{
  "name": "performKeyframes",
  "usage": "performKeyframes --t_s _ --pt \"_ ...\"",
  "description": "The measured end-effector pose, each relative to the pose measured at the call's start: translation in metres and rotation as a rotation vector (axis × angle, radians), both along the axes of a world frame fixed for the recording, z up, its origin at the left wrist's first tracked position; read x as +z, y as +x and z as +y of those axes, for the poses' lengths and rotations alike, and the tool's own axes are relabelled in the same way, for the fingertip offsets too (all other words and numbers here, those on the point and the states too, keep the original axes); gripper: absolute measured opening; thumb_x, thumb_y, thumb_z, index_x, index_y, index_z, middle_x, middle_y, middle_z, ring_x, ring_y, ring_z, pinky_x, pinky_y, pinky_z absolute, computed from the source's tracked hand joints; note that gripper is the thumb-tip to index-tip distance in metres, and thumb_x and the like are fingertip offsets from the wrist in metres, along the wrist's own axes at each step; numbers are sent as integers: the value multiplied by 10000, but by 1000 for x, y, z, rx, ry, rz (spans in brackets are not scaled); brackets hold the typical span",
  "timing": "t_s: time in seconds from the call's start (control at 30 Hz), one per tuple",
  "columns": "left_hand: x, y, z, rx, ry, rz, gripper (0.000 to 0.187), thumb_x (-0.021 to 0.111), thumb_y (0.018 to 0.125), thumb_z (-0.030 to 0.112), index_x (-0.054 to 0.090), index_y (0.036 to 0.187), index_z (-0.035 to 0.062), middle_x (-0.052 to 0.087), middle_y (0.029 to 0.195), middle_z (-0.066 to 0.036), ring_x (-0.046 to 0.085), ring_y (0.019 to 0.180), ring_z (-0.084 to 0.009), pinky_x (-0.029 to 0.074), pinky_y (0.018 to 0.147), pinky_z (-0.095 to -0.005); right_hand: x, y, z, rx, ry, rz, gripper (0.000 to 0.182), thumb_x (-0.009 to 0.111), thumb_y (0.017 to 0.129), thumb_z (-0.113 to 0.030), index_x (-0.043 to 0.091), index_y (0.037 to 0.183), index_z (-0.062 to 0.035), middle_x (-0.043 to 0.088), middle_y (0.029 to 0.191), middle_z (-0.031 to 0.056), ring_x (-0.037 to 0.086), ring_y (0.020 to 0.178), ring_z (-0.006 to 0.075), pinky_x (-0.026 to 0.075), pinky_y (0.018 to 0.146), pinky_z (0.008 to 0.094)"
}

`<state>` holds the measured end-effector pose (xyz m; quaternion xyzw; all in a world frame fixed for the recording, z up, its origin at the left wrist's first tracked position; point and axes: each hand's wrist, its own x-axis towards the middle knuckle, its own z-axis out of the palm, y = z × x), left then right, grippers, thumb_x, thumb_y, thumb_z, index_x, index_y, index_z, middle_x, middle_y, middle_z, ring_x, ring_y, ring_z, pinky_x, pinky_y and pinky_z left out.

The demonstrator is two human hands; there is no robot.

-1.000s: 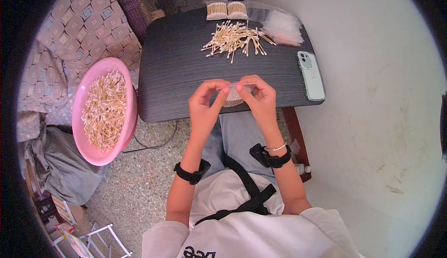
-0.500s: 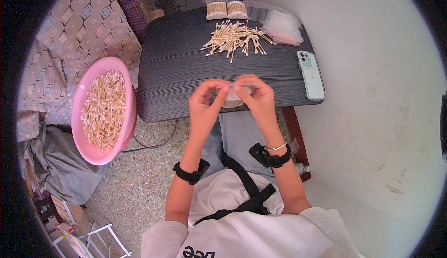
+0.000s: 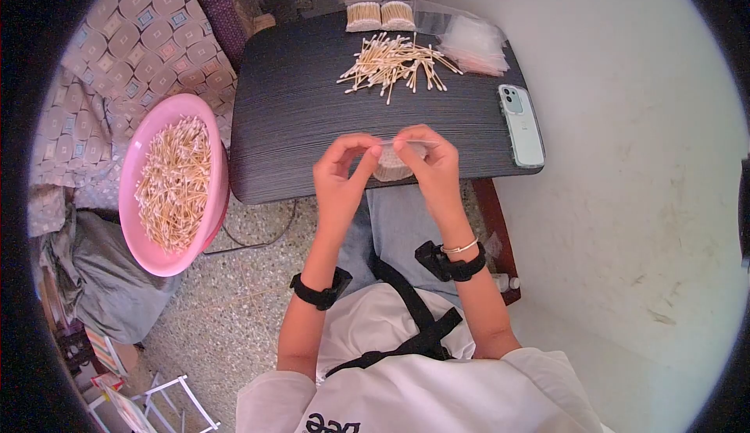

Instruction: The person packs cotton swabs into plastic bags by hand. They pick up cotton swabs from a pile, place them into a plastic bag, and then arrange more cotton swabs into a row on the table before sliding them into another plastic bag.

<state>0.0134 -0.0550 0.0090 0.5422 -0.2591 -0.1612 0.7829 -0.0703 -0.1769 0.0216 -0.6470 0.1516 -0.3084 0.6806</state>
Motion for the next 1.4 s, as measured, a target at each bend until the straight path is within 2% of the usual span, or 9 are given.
performKeyframes --t_s 0.07,0.17,0.53,0.73,1.07,1.4 --pt "-1 1 1 4 -1 4 95 678 886 8 655 977 -2 669 1026 -71 628 992 -149 484 913 -295 5 0 3 29 69 13 128 748 824 -107 699 903 -19 670 935 48 609 896 140 466 806 287" --pt "1 1 1 0 -10 -15 94 681 883 8 658 973 0 668 1025 -69 628 985 -146 487 905 -291 -2 2 0 40 -40 7 141 758 815 -115 703 904 -20 672 929 50 608 899 140 467 807 290" --pt "0 2 -2 8 -37 -52 77 686 882 17 658 950 -7 662 1011 -70 628 965 -145 499 882 -287 -7 5 -1 23 -106 -2 123 756 810 -106 708 891 -26 684 923 54 612 901 156 468 814 290" --pt "2 3 0 44 65 -127 71 689 888 37 651 931 -6 656 972 -45 616 931 -119 495 848 -273 -6 4 -1 62 -53 -15 115 752 821 -117 710 890 -37 683 925 48 615 886 138 472 801 281" --pt "-2 -1 -2 77 30 9 91 697 894 67 653 944 6 653 950 -25 605 901 -103 483 843 -261 -2 -1 -1 -43 81 -9 131 721 861 -121 685 943 -25 677 911 17 589 847 91 455 774 245" --pt "2 0 0 80 46 2 91 700 888 58 656 947 4 656 950 -25 605 894 -99 480 831 -250 -2 -6 -11 -63 18 -24 95 698 869 -95 678 919 -17 666 909 13 568 829 88 443 776 245"
